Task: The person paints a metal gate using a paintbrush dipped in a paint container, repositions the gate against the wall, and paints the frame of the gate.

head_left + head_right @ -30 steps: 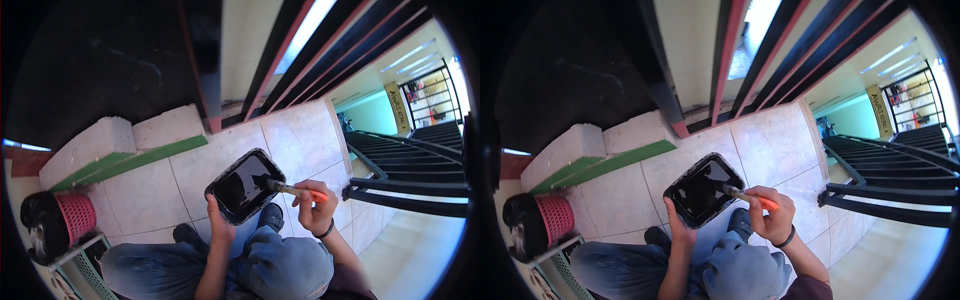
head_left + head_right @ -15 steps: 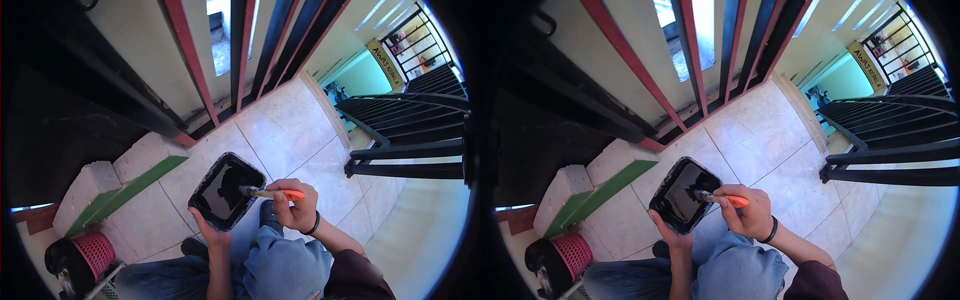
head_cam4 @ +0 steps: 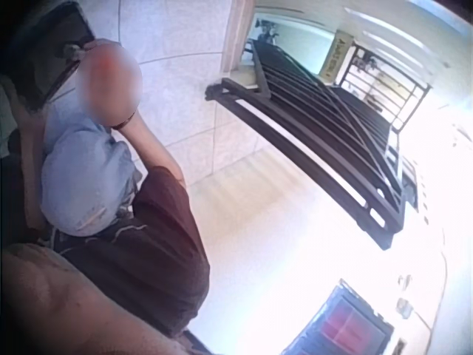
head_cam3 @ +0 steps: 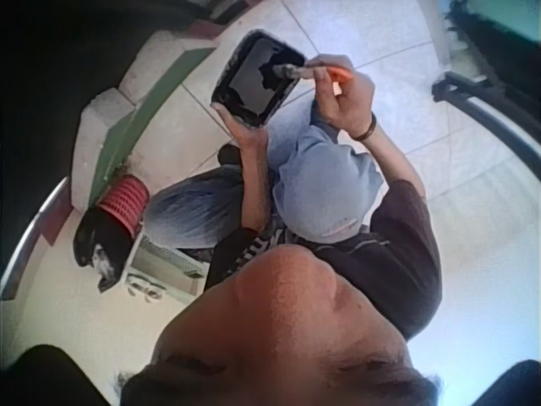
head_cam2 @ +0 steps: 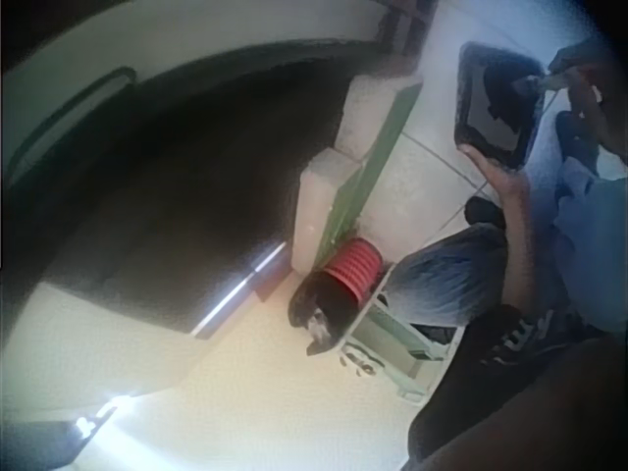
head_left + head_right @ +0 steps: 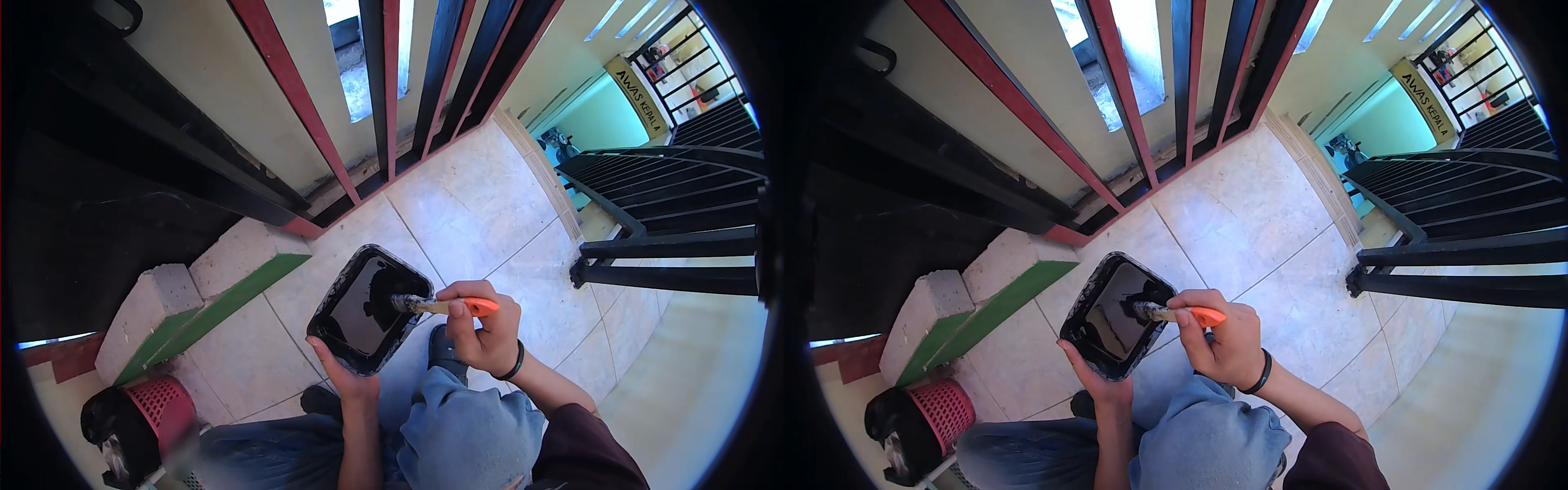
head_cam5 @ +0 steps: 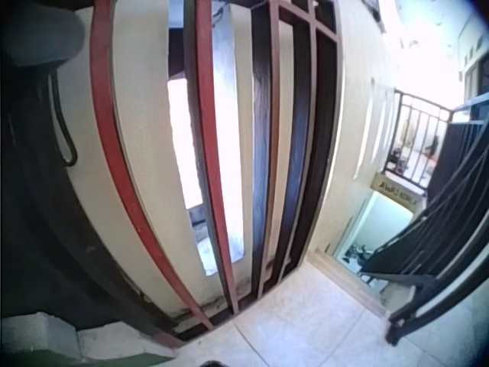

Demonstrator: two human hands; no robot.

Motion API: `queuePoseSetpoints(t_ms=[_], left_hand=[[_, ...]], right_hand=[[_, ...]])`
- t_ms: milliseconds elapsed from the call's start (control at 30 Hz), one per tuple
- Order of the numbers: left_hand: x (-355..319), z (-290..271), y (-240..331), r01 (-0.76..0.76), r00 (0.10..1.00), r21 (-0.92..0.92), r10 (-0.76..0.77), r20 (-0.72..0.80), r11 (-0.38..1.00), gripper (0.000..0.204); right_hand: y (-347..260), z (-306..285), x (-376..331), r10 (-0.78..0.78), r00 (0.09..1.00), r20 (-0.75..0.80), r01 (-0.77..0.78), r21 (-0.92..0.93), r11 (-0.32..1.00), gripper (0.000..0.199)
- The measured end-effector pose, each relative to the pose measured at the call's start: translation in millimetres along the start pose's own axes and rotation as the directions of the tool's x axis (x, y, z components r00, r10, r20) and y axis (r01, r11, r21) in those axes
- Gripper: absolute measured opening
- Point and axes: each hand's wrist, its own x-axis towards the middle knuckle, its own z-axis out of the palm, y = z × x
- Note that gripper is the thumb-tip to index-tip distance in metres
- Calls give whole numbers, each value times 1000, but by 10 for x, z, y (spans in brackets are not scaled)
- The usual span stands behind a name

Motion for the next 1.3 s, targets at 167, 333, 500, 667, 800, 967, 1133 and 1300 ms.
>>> queuePoseSetpoints(t_ms=[167, 333, 500, 667, 800, 967, 1133, 1300], left_hand=[[2, 32, 29, -7, 1000, -6, 7, 20, 1000, 72], [-29, 107, 125, -79, 995, 10, 78, 68, 997, 71], [-108, 196, 341, -128, 992, -55, 126, -30, 990, 74], [-288, 387, 674, -157, 984, 10, 158, -87, 988, 67], [-532, 706, 1127, -176, 981, 20, 177, -80, 984, 65], [-718, 925, 1781, -177, 984, -135, 180, 11, 975, 62], [-791, 1075, 2270, -219, 975, -140, 224, 14, 966, 52], [-880, 934, 2641, -208, 972, -79, 215, 93, 975, 56]], right_hand=[[16, 68, 46, 323, 946, -17, -296, 353, 888, 24], [105, 143, 98, 499, 865, 55, -418, 628, 656, 39], [-147, 66, 195, 498, 863, 83, -393, 730, 559, 35], [-572, -44, 497, 299, 931, 207, -362, 607, 708, 33], [-937, -60, 818, 238, 918, 316, -393, 655, 646, 39], [-1332, 114, 1073, 270, 865, 423, -502, 723, 474, 48], [-1642, 172, 1146, 200, 931, 306, -363, 709, 604, 48], [-1853, 440, 1166, 131, 943, 305, -314, 690, 652, 45]])
